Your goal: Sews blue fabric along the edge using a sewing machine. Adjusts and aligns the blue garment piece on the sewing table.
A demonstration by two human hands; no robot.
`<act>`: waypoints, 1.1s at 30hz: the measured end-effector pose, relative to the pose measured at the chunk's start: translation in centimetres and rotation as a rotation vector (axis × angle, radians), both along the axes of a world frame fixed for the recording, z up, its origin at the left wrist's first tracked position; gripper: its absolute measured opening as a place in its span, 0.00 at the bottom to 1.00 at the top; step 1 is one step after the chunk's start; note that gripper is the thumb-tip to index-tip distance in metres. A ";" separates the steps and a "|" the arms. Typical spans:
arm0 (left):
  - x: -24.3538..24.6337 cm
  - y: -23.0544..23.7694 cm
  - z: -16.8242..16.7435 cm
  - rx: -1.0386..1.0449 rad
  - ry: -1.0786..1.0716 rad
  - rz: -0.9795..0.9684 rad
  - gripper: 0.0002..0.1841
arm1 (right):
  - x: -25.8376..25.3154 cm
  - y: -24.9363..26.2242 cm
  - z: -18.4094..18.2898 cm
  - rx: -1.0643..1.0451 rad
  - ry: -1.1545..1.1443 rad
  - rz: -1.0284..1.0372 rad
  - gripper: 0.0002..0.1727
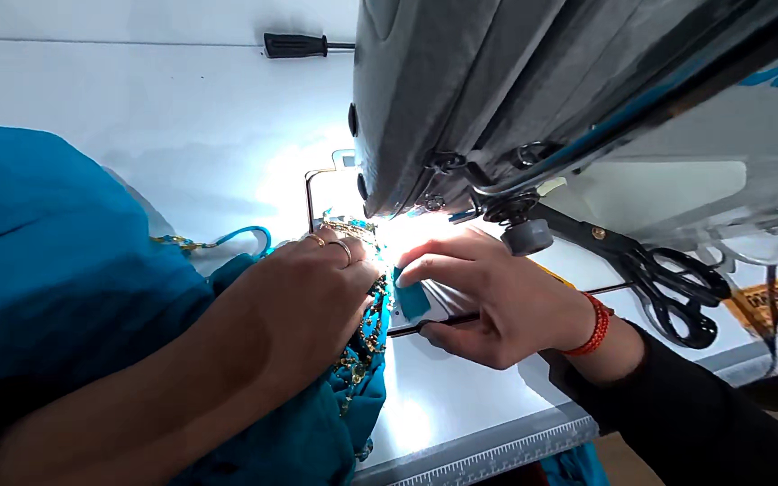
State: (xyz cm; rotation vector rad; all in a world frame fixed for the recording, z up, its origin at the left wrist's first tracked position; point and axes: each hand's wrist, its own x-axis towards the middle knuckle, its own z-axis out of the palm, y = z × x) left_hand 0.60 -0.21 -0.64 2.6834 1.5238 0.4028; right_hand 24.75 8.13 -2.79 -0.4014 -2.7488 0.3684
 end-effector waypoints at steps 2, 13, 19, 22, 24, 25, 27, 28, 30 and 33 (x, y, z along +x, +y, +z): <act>-0.2 -0.1 -0.4 0.097 -0.041 -0.012 0.15 | 0.0 0.0 -0.1 0.006 -0.001 -0.012 0.22; -0.4 -3.7 1.2 -0.075 0.048 -0.080 0.43 | 0.2 0.6 -0.3 -0.006 0.219 -0.011 0.12; 0.0 -5.2 1.4 -0.145 0.154 -0.112 0.40 | 0.4 0.3 -0.4 0.012 0.096 -0.026 0.14; 0.5 -5.0 -0.1 0.070 0.108 -0.075 0.24 | 0.4 0.3 -0.4 0.003 0.097 -0.007 0.13; 0.7 -4.8 -0.6 0.151 0.098 -0.059 0.21 | 0.4 0.2 -0.4 -0.035 0.174 0.005 0.11; 0.7 -4.6 -0.7 0.174 0.092 -0.048 0.21 | 0.3 0.2 -0.3 -0.053 0.222 0.013 0.10; 0.8 -4.3 -0.6 0.194 0.075 -0.030 0.20 | 0.2 0.3 -0.3 -0.073 0.283 0.030 0.09; 0.8 -4.2 -0.6 0.189 0.066 -0.024 0.20 | 0.2 0.3 -0.4 -0.082 0.303 0.034 0.08; 0.6 -4.1 -0.5 0.124 0.040 -0.016 0.22 | 0.1 0.2 -0.3 -0.096 0.334 0.029 0.09; 0.1 -3.9 -0.1 -0.034 -0.015 -0.014 0.25 | 0.1 0.2 -0.3 -0.092 0.343 0.021 0.09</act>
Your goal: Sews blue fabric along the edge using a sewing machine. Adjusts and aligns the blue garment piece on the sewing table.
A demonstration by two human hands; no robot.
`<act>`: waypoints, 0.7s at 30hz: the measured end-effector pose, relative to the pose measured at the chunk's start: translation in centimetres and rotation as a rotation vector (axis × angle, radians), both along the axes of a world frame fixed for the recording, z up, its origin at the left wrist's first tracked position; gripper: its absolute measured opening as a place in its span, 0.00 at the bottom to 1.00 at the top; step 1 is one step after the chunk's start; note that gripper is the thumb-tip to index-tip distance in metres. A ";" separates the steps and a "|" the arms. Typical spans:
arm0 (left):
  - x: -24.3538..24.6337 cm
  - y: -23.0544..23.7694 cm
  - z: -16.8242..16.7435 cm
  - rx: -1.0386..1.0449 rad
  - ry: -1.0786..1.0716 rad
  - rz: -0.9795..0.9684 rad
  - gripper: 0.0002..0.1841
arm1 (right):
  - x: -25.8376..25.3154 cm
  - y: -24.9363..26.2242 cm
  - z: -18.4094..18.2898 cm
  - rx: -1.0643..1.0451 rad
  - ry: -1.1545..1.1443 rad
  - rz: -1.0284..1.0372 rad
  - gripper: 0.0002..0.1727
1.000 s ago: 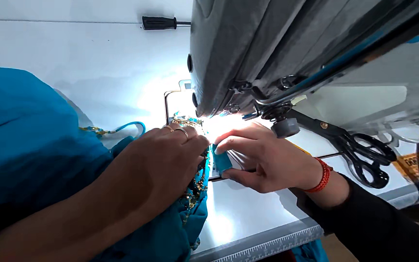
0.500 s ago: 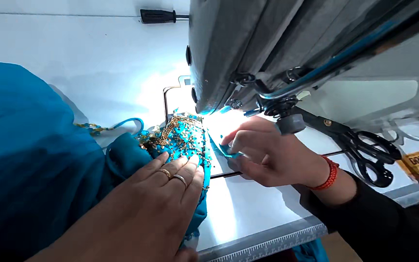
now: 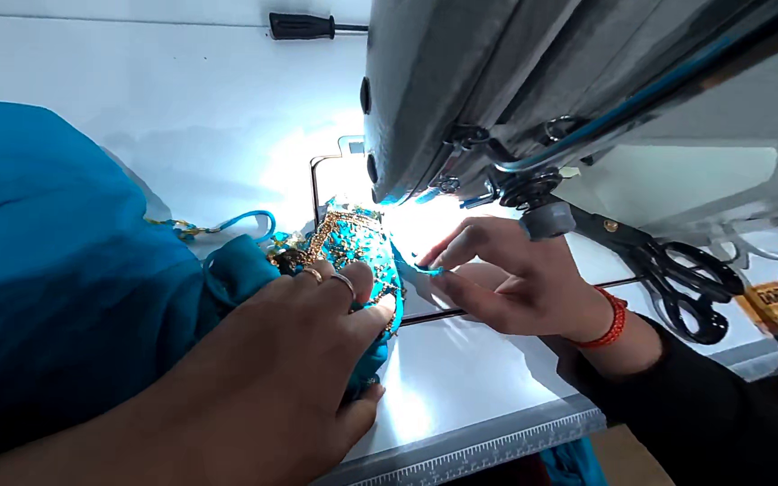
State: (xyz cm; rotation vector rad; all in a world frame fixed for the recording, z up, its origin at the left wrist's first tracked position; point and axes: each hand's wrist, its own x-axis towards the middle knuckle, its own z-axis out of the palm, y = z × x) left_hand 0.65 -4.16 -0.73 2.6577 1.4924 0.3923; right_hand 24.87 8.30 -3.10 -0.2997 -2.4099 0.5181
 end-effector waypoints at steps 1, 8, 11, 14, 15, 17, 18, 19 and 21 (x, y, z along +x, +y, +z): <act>-0.2 0.1 0.2 -0.033 -0.031 0.001 0.25 | 0.0 0.0 0.0 0.008 -0.002 -0.005 0.09; -1.6 1.0 1.9 -0.401 -0.303 0.069 0.23 | 0.0 0.1 0.2 0.060 0.009 -0.040 0.08; -2.6 1.7 2.1 -0.507 -0.365 0.011 0.25 | -0.1 0.1 0.2 0.076 0.004 -0.039 0.08; -3.0 2.1 2.4 -0.596 -0.405 0.009 0.25 | 0.0 0.1 0.2 0.073 -0.022 -0.015 0.10; -3.0 2.2 2.6 -0.627 -0.430 0.020 0.25 | 0.0 0.2 0.2 0.074 -0.030 -0.004 0.11; -3.1 2.6 2.8 -0.715 -0.479 0.042 0.24 | 0.1 0.3 0.2 0.077 -0.044 0.009 0.12; -3.2 2.8 3.0 -0.773 -0.495 0.059 0.23 | 0.1 0.3 0.1 0.079 -0.049 0.009 0.13; -3.3 3.0 3.2 -0.813 -0.499 0.071 0.22 | 0.1 0.3 0.1 0.082 -0.056 0.006 0.13; -3.1 3.2 3.3 -0.852 -0.515 0.084 0.21 | 0.2 0.3 0.0 0.099 -0.087 -0.006 0.14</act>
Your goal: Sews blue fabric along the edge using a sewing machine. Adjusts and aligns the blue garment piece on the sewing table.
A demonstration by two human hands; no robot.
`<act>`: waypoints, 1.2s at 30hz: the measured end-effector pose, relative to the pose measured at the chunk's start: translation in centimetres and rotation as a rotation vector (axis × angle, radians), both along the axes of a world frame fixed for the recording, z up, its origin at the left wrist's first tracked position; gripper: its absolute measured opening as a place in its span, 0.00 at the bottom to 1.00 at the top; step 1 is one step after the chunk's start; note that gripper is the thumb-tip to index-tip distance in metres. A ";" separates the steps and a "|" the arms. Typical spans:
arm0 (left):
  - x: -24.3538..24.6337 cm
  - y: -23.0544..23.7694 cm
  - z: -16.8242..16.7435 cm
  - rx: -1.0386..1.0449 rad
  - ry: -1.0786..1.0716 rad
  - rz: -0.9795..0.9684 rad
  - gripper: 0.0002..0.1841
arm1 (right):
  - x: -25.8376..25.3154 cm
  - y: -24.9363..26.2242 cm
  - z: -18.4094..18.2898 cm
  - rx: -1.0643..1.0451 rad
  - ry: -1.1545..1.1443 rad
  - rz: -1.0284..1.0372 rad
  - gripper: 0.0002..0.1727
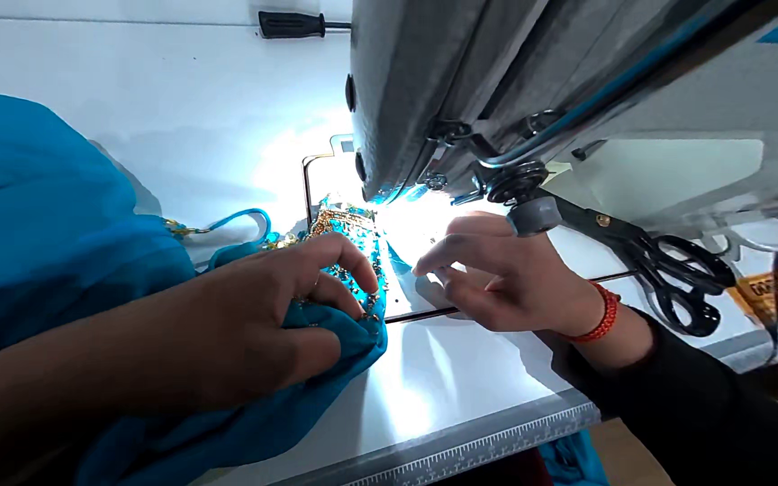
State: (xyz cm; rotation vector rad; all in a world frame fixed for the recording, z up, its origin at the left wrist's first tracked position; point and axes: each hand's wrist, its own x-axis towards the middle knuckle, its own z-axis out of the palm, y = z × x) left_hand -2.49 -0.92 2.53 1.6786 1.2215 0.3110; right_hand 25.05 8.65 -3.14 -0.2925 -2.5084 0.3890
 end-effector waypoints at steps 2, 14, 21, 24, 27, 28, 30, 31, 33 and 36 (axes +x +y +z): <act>0.2 -0.2 -0.3 0.017 -0.030 0.003 0.20 | 0.1 -0.1 -0.1 0.005 -0.050 -0.016 0.16; 1.9 -1.7 -3.0 0.769 0.424 -0.028 0.34 | -0.4 -0.4 0.0 0.029 -0.231 -0.070 0.23; 2.0 -1.7 -3.2 0.806 0.471 -0.053 0.32 | -0.4 -0.4 0.0 0.054 -0.235 -0.094 0.22; 2.1 -1.6 -3.3 0.817 0.487 -0.041 0.32 | -0.2 -0.4 0.0 0.077 -0.238 -0.180 0.22; 2.2 -1.6 -3.1 0.812 0.522 -0.050 0.36 | -0.3 0.0 -0.2 0.088 -0.187 -0.281 0.17; 2.3 -1.6 -3.1 0.809 0.530 -0.054 0.36 | -0.3 0.1 -0.2 0.073 -0.187 -0.334 0.15; 2.3 -1.5 -3.2 0.807 0.534 -0.063 0.37 | -0.4 0.1 0.1 0.047 -0.206 -0.441 0.12; 2.3 -1.5 -3.3 0.809 0.537 -0.071 0.37 | -0.3 0.0 0.2 0.047 -0.204 -0.466 0.11; 2.2 -1.5 -3.4 0.823 0.536 -0.078 0.37 | -0.2 -0.1 0.1 0.078 -0.134 -0.404 0.12; 2.1 -1.7 -3.3 0.807 0.543 -0.094 0.41 | -0.2 -0.4 -0.1 0.116 -0.039 -0.191 0.14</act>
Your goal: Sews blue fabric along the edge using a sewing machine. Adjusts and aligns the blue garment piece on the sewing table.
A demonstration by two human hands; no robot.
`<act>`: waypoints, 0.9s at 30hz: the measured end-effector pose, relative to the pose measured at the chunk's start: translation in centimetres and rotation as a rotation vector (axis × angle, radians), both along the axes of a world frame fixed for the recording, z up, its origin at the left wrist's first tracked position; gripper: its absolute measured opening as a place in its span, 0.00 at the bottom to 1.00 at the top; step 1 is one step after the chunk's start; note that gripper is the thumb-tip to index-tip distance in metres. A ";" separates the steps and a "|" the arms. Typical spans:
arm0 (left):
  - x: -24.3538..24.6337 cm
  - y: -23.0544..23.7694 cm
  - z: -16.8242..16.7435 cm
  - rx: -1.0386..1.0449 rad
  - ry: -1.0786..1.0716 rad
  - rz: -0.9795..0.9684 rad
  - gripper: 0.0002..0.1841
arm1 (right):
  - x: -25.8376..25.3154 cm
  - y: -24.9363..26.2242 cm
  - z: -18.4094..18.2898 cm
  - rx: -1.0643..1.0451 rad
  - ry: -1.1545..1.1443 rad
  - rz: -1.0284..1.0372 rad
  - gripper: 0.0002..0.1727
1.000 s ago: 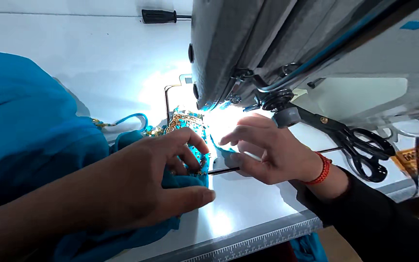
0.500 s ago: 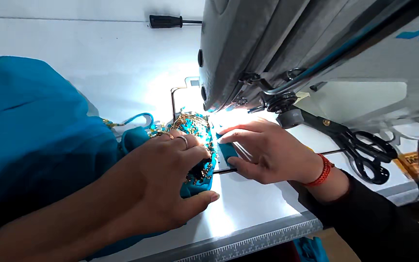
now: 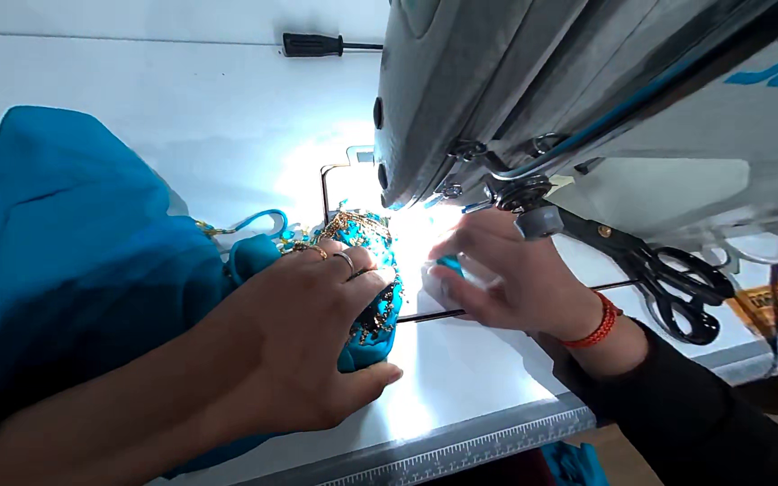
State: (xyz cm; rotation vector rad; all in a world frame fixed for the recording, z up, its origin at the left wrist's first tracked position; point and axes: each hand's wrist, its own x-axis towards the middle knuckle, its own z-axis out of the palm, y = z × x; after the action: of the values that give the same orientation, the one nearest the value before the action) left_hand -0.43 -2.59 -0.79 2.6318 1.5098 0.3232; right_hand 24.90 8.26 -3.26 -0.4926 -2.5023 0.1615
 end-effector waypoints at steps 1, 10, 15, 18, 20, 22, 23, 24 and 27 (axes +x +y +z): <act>-0.1 -0.1 0.3 -0.028 0.011 -0.009 0.44 | 0.0 -0.2 0.0 -0.006 0.000 0.050 0.14; -1.8 -1.6 2.8 0.012 0.095 -0.181 0.28 | -2.0 -2.2 -0.4 -0.003 -0.006 0.296 0.15; -4.0 -1.6 3.7 0.071 0.024 -0.210 0.23 | -2.5 -2.8 -0.6 -0.126 0.031 0.302 0.13; -5.0 -1.6 5.0 0.058 -0.035 -0.123 0.25 | -2.7 -2.8 -0.5 -0.227 0.040 0.296 0.13; -5.5 -1.9 5.0 0.084 -0.094 -0.092 0.29 | -2.7 -2.7 -0.7 -0.219 0.047 0.295 0.13; -6.1 -2.4 4.5 0.090 -0.116 -0.078 0.36 | -2.7 -2.7 -0.9 -0.195 0.038 0.304 0.12; -6.4 -2.7 4.1 0.094 -0.112 -0.062 0.41 | -2.7 -2.7 -1.0 -0.169 0.035 0.308 0.12; -6.6 -3.0 3.8 0.106 -0.099 -0.037 0.45 | -2.8 -2.7 -1.0 -0.131 0.029 0.305 0.12; -6.9 -4.7 4.6 0.144 -0.026 0.127 0.52 | -2.8 -2.9 -1.0 -0.024 -0.007 0.224 0.14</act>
State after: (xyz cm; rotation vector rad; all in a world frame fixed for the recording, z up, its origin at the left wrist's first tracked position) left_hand -7.38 -7.32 3.84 2.6311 1.7100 0.4926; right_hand 22.06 5.31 -4.31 -0.2213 -2.5609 0.2774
